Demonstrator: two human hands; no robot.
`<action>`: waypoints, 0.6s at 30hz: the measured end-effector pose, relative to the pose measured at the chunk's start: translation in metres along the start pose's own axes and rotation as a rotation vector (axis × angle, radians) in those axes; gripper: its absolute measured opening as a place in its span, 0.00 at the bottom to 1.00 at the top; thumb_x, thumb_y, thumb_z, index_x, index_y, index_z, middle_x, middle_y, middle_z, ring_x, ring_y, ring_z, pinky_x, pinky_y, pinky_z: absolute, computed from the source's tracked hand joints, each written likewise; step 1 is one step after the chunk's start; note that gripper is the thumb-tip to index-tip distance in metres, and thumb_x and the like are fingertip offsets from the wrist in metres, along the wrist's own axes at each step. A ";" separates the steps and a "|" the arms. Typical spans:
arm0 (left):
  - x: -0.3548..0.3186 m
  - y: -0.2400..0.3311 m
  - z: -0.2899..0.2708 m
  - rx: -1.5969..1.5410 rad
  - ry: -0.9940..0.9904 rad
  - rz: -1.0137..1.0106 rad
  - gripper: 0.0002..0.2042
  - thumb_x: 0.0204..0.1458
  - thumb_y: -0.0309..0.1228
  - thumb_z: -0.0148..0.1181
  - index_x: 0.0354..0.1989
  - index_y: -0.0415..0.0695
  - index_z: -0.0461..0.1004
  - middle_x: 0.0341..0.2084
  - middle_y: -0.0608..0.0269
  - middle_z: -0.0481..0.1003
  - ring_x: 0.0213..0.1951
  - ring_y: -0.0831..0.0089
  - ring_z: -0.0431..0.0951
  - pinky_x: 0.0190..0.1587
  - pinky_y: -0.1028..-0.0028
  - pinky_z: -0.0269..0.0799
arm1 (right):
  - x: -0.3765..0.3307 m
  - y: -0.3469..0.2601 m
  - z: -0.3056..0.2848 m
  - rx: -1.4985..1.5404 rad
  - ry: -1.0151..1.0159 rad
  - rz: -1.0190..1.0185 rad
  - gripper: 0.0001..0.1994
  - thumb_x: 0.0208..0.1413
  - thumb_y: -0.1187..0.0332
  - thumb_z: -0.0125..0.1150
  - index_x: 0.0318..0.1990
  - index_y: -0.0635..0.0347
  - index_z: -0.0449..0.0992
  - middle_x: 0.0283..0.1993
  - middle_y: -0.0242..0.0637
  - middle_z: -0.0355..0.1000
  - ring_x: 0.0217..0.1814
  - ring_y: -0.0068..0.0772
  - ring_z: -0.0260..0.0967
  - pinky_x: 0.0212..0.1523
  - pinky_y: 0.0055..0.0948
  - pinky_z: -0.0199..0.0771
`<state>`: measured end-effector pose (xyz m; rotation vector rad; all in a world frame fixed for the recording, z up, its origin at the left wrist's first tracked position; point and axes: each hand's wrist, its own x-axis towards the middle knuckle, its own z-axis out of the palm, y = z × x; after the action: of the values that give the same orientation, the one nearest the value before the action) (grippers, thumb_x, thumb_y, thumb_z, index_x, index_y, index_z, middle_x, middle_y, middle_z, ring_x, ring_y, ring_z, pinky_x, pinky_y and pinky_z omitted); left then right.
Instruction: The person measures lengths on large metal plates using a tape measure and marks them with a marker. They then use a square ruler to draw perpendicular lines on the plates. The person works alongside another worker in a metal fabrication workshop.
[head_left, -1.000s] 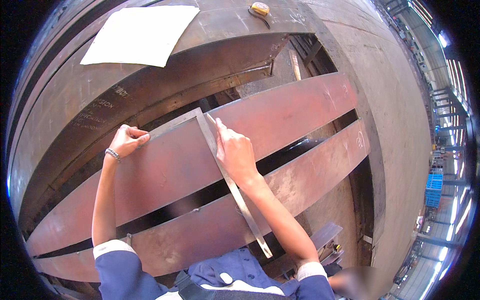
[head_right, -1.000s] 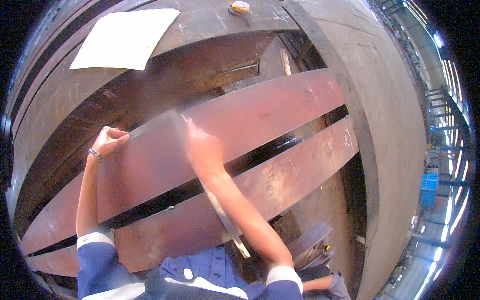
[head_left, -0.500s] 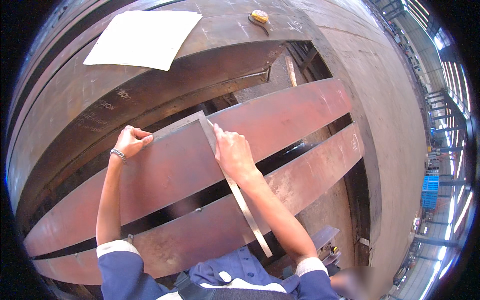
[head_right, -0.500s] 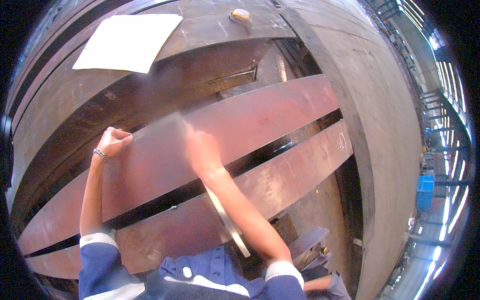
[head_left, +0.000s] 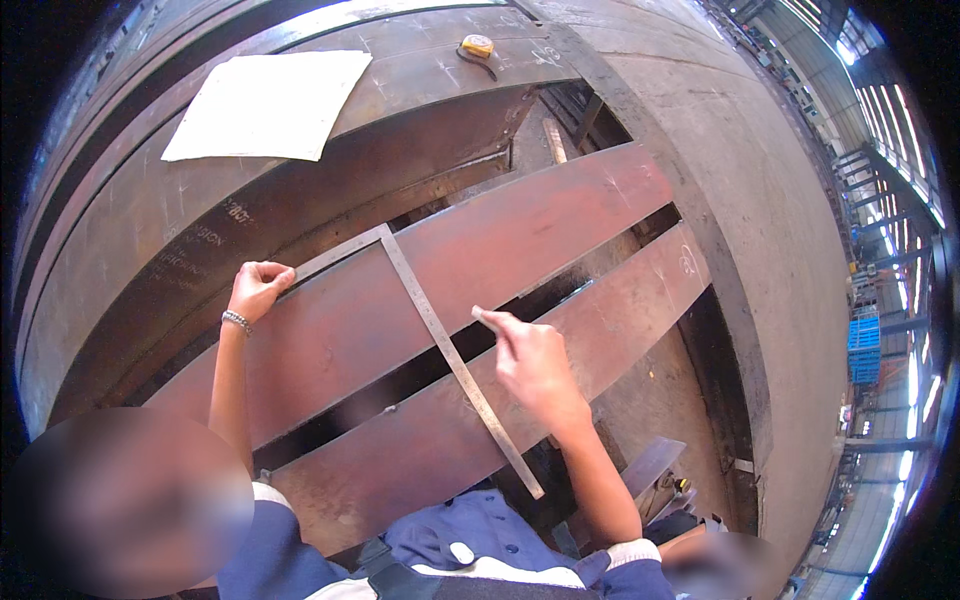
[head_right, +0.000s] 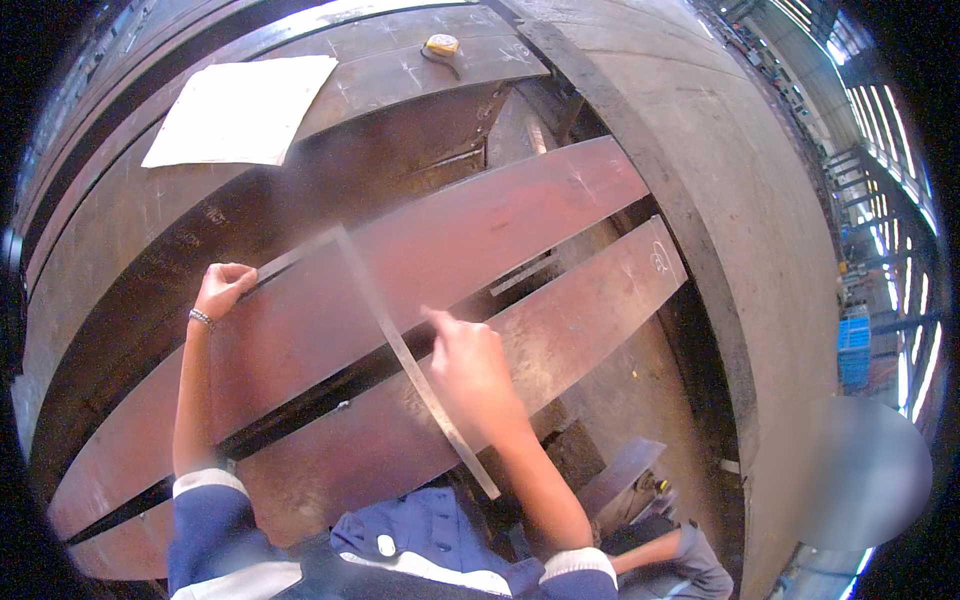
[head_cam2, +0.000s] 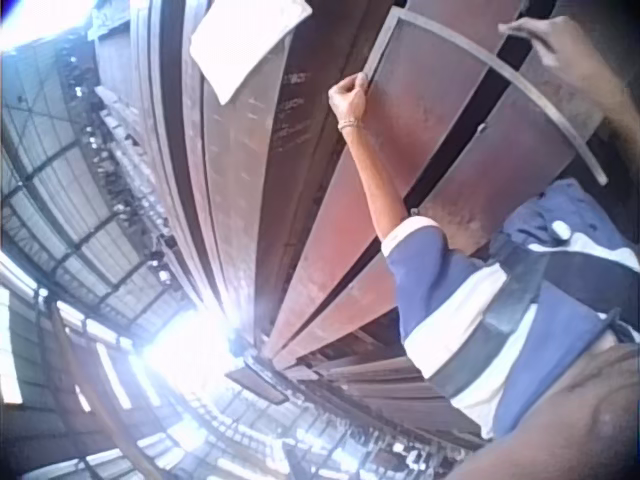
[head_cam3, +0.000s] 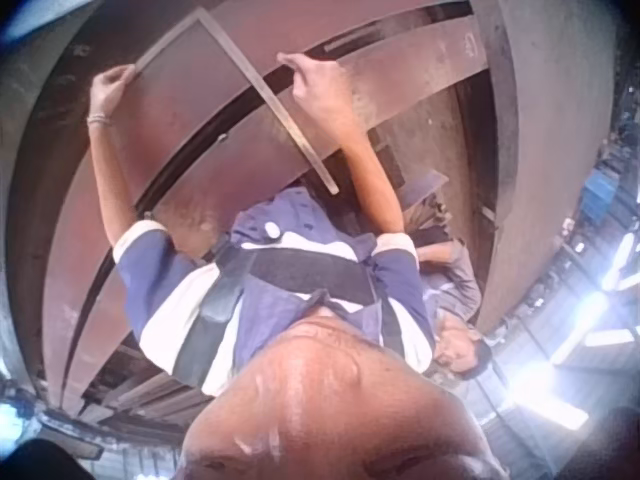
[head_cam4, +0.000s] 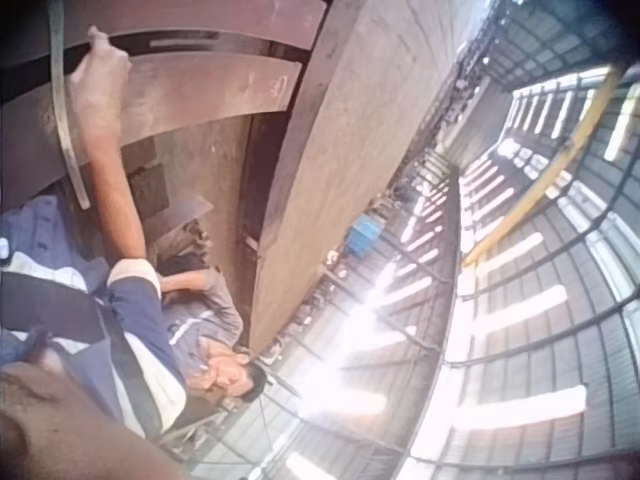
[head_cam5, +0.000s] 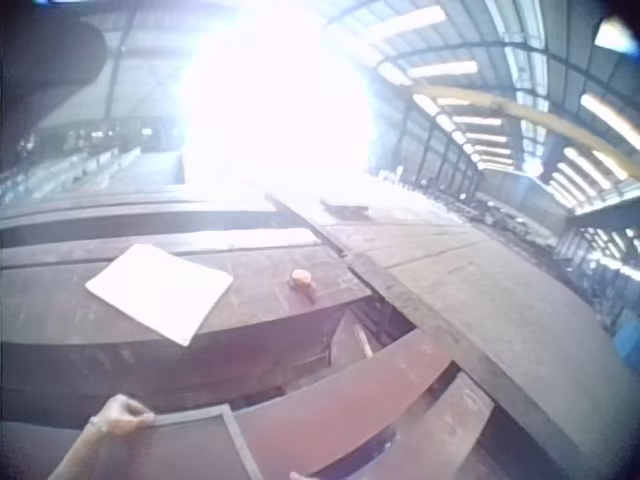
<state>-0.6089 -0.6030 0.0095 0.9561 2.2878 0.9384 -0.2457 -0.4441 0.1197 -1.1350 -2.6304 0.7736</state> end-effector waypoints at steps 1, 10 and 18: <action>-0.003 0.007 -0.003 -0.018 0.054 0.037 0.11 0.50 0.35 0.63 0.31 0.38 0.81 0.21 0.65 0.77 0.28 0.80 0.74 0.32 0.75 0.69 | -0.005 0.006 -0.003 0.052 0.063 0.010 0.15 0.53 0.78 0.51 0.46 0.56 0.78 0.27 0.44 0.75 0.27 0.42 0.74 0.31 0.37 0.73; -0.090 0.212 -0.033 -0.187 0.041 0.610 0.07 0.57 0.26 0.55 0.31 0.33 0.71 0.24 0.69 0.68 0.29 0.83 0.63 0.35 0.80 0.61 | -0.100 0.063 -0.012 1.057 0.099 0.118 0.16 0.65 0.63 0.44 0.45 0.67 0.75 0.36 0.34 0.73 0.40 0.24 0.71 0.44 0.25 0.71; -0.216 0.350 -0.030 -0.192 0.325 1.244 0.32 0.38 0.37 0.73 0.53 0.37 0.70 0.48 0.54 0.73 0.52 0.63 0.72 0.58 0.64 0.65 | -0.244 0.099 -0.029 1.165 0.487 0.061 0.27 0.63 0.46 0.47 0.30 0.67 0.72 0.19 0.34 0.65 0.13 0.19 0.54 0.14 0.20 0.52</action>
<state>-0.3439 -0.5963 0.3258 2.3173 1.5793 1.8204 -0.0039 -0.5511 0.1030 -0.8434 -1.3236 1.4842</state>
